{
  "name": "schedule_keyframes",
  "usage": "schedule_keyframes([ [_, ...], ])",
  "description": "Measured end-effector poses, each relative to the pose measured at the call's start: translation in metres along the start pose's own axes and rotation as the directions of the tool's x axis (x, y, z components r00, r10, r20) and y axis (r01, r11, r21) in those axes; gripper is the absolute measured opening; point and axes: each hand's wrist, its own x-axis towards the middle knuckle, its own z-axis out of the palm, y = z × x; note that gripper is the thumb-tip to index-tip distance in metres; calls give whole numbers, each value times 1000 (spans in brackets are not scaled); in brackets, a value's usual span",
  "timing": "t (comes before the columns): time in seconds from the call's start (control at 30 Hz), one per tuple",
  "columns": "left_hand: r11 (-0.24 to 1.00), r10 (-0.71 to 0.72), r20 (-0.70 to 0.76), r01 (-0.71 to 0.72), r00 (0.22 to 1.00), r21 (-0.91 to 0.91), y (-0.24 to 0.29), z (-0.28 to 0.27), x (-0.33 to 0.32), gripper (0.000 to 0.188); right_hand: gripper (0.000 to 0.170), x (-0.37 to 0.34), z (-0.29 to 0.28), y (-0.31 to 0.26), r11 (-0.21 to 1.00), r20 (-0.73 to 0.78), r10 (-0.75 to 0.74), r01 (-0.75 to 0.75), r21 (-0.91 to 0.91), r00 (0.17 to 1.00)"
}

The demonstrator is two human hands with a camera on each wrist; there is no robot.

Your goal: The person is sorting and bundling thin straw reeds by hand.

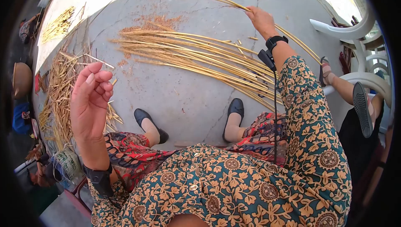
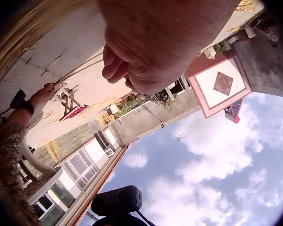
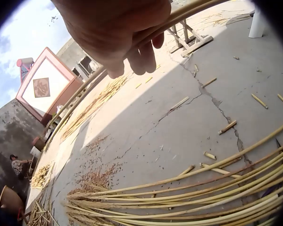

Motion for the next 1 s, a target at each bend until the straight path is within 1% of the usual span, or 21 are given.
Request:
schedule_keyframes([
  [0.03, 1000, -9, -20, 9, 1000, -2, 0, -1, 1, 33, 30, 0, 16, 6, 989, -181, -77, 52, -137, 980],
  [0.07, 1000, -15, -38, 14, 999, -4, 2, -1, -1, 33, 32, -2, 29, 11, 957, -348, -176, 78, -278, 921],
  [0.17, 1000, -6, -88, 4, 996, -21, 7, -1, 0, 30, 30, -16, 73, 20, 983, -209, -171, 152, -104, 963],
  [0.2, 999, -10, -97, 7, 995, -33, 11, 1, -6, 29, 28, -38, 80, 19, 992, -70, -129, 130, 9, 989],
  [0.23, 998, -7, -101, 2, 995, -56, 13, 0, -6, 29, 27, -55, 91, 8, 988, 68, -110, 101, 121, 992],
  [0.27, 998, -14, -104, 9, 994, -55, 14, 0, -6, 29, 26, -72, 100, -1, 974, 206, -100, 53, 222, 973],
  [0.33, 999, -12, -100, 7, 995, -51, 14, 0, -4, 30, 22, -107, 101, -44, 972, 456, -73, -38, 230, 887],
  [0.4, 998, -22, -95, 17, 995, -59, 15, 2, -3, 30, 22, -134, 99, -79, 949, 528, -121, -58, 310, 841],
  [0.43, 997, -26, -84, 21, 996, -68, 16, 4, -6, 30, 23, -151, 106, -82, 952, 478, -173, 21, 307, 861],
  [0.5, 997, -21, -85, 15, 996, -75, 17, 4, -5, 30, 24, -175, 141, -91, 933, 370, -304, 195, 304, 878],
  [0.6, 997, -8, -111, -1, 994, -76, 17, 1, -4, 30, 28, -191, 156, -112, 929, 315, -363, 316, 192, 877],
  [0.63, 997, -9, -126, -1, 992, -75, 16, 0, -3, 30, 24, -195, 157, -117, 948, 352, -312, 268, 170, 882],
  [0.67, 997, -15, -136, 5, 991, -76, 18, 1, -5, 30, 22, -197, 153, -119, 960, 423, -279, 253, 118, 862],
  [0.73, 997, 12, -140, -22, 990, -73, 12, 1, -6, 29, 17, -194, 164, -121, 970, 539, -210, 242, 12, 816],
  [0.83, 997, 35, -150, -46, 988, -70, 8, 0, -6, 27, 15, -195, 175, -116, 972, 554, -215, 230, 44, 804],
  [0.93, 996, 39, -127, -48, 991, -75, 10, -4, -4, 26, 15, -194, 171, -111, 977, 487, -211, 166, 134, 848],
  [1.0, 994, 68, -106, -76, 992, -79, 4, -2, -1, 25, 16, -182, 177, -104, 984, 535, -165, 104, 142, 829],
])
